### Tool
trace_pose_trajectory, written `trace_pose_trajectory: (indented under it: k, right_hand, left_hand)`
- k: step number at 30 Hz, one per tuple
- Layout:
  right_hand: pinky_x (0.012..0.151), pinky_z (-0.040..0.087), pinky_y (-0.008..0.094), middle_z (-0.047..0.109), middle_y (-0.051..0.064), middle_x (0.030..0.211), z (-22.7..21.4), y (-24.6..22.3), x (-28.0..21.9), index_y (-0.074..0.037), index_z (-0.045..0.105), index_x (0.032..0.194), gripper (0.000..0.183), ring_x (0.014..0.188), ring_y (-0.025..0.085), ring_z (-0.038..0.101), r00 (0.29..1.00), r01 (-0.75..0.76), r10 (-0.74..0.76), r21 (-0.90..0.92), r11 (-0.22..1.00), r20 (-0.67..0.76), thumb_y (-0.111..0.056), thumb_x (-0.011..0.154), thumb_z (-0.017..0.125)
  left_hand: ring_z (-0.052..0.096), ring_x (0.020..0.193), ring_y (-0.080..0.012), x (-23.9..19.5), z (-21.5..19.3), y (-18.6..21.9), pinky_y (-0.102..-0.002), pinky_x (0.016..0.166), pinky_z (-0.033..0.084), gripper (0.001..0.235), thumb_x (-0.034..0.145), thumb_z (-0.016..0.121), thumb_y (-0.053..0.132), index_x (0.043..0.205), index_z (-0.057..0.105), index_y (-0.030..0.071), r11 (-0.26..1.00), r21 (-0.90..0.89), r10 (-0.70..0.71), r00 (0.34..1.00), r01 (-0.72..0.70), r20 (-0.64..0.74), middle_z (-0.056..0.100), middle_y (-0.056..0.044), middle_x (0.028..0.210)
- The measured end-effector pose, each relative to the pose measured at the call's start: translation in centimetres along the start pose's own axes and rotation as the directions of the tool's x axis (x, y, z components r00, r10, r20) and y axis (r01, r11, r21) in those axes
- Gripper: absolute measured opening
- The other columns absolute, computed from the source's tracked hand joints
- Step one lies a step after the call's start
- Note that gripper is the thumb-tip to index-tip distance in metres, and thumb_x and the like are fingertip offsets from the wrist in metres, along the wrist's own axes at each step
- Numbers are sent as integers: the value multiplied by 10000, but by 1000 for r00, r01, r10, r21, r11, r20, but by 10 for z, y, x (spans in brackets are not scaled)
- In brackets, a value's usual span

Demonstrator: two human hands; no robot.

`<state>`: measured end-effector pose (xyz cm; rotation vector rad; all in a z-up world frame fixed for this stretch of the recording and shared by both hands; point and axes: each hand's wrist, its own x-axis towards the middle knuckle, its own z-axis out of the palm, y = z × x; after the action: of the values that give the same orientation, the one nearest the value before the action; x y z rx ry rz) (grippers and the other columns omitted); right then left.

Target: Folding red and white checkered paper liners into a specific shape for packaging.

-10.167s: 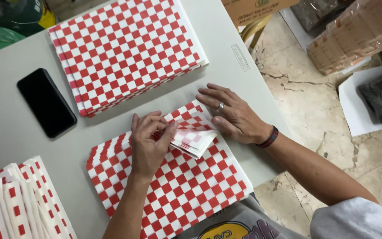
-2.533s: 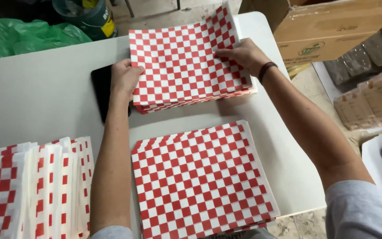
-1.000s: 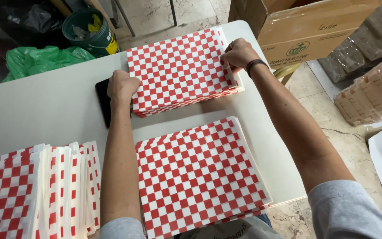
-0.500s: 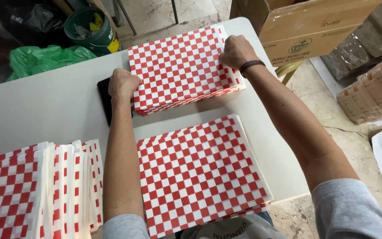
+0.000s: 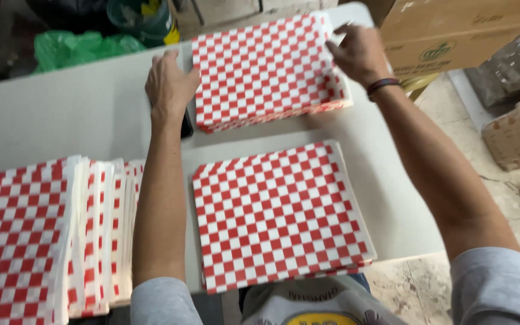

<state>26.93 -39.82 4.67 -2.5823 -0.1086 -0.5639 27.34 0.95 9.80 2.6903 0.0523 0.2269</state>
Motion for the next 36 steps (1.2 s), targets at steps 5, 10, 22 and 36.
trace_pose_trajectory:
  k: [5,10,22,36]
  right_hand:
    - [626,511,311,673,88,872,-71,-61,-97,29,692,1253,244,704,154,600,980,102,-42,311,945,-193,-117,1060,660]
    - [576,466,390,677,203,756,-105,-85,-199,-12,733,1159,232,612,291,605,982,-158,107,378,912,153,-179,998,723]
    - [676,614,396,740,178,1195,-149,-179,-250,32,762,979,422,839,331,786,616,-342,396,-222,913,681,-371,957,642]
    - [936,585,442,635,196,1255,-152,-149,-306,-52,637,1138,506,1168,322,626,961,163,-188,133,978,202,-437,826,738]
  left_hand:
    - [690,1043,-299,-104,-15,48,-421,823,586,338,942,748,209,1215,662,30,882,-186,420,901,-434,-110,664,-165,1194]
    - [570,1266,-437,-218,-42,67,-604,1063,379,559,915,718,364,1364,621,47,934,-9,348,906,-357,239,624,-225,1303]
    - [630,1176,-517,-261,-88,34,-636,965,481,700,964,650,357,1501,448,-45,957,-155,-171,911,243,377,620,-344,1286]
    - [577,1259,-309,-230,-34,-5,-552,1093,400,675,932,679,431,1472,503,66,914,-38,405,904,-404,140,607,-138,1407]
